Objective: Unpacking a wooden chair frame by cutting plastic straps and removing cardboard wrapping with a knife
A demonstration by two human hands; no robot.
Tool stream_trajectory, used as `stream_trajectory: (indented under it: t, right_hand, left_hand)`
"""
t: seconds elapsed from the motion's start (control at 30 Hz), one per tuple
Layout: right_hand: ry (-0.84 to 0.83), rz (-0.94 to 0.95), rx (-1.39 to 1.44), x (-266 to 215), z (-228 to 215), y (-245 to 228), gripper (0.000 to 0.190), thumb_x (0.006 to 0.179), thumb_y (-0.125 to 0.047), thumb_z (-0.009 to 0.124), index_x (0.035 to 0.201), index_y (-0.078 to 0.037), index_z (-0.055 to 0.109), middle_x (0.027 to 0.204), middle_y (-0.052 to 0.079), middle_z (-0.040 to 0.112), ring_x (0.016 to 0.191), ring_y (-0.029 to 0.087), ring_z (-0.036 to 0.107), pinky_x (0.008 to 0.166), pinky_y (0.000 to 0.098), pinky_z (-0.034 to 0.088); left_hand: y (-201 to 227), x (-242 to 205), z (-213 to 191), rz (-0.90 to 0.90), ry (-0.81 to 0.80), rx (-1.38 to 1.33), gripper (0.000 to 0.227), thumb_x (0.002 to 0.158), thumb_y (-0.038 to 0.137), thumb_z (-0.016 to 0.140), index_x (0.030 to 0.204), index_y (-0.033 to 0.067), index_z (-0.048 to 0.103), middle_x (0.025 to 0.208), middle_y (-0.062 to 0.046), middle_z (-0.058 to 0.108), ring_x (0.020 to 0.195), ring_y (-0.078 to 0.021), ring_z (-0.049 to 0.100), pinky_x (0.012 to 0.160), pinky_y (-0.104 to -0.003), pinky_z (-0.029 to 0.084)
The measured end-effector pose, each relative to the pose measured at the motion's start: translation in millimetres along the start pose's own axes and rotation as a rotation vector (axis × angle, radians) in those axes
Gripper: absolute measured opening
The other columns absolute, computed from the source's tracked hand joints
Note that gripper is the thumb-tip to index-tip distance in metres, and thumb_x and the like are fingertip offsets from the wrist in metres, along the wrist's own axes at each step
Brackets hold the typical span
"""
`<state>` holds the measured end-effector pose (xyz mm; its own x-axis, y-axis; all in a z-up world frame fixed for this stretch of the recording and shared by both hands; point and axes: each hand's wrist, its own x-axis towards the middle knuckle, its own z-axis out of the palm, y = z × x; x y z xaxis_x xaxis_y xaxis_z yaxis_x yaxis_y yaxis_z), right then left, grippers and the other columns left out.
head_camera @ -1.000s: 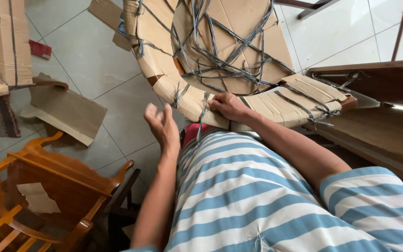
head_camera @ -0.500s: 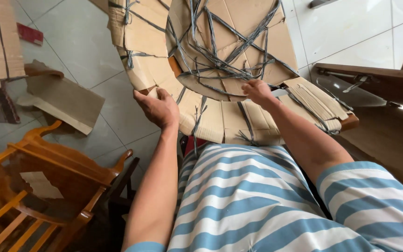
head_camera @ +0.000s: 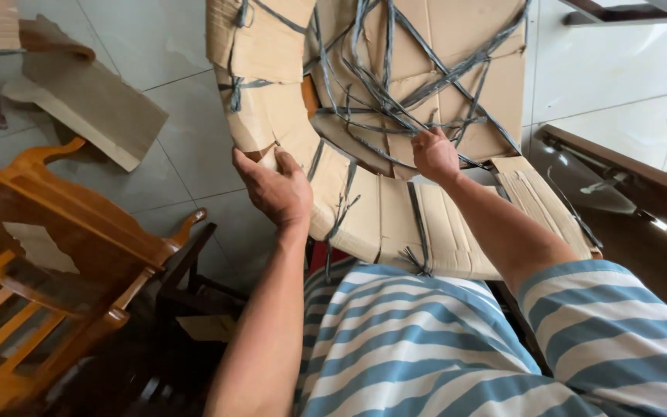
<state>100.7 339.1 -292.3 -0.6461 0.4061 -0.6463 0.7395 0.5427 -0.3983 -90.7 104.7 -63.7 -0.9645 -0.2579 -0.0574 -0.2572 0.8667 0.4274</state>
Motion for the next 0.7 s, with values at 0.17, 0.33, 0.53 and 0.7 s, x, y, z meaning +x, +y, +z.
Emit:
stream_trajectory:
  t: [0.17,0.33,0.53,0.7]
  right_hand:
    - [-0.163,-0.053,-0.076,21,-20,-48,0.029,0.094,-0.034,0.062,0.121,-0.030,0.072,0.145,0.004,0.049,0.109,0.045,0.068,0.097,0.0552,0.056]
    - [-0.289,-0.097,-0.161,39,2,-40,0.042,0.097,-0.034,0.058,0.136,-0.019,0.064,0.148,0.019,0.051,0.119,0.046,0.064,0.106,0.0547,0.053]
    - [-0.290,-0.032,-0.157,43,7,-7,0.050,0.093,-0.039,0.055,0.138,-0.019,0.062,0.148,0.012,0.055,0.120,0.042,0.065,0.107,0.0541,0.050]
    - [-0.160,-0.145,-0.065,34,-5,1,0.038,0.094,-0.027,0.054,0.124,-0.017,0.075,0.123,0.013,0.071,0.103,0.043,0.070,0.093,0.0544,0.055]
  left_hand:
    - [5,-2,-2,0.018,0.024,0.005,0.068,0.091,0.025,0.070,0.147,-0.0014,0.042,0.129,-0.027,0.060,0.117,-0.0483,0.064,0.097,-0.053,0.052]
    - [-1,-2,-2,0.027,0.032,0.046,0.068,0.089,0.024,0.071,0.145,-0.0034,0.044,0.127,-0.029,0.061,0.115,-0.0488,0.065,0.096,-0.053,0.053]
    - [7,0,-4,-0.020,-0.019,0.008,0.072,0.090,0.027,0.069,0.150,-0.0005,0.039,0.132,-0.027,0.059,0.118,-0.0484,0.063,0.098,-0.053,0.052]
    - [4,-1,0,0.003,-0.002,0.042,0.073,0.091,0.029,0.070,0.151,0.0003,0.039,0.133,-0.026,0.058,0.119,-0.0466,0.064,0.098,-0.052,0.052]
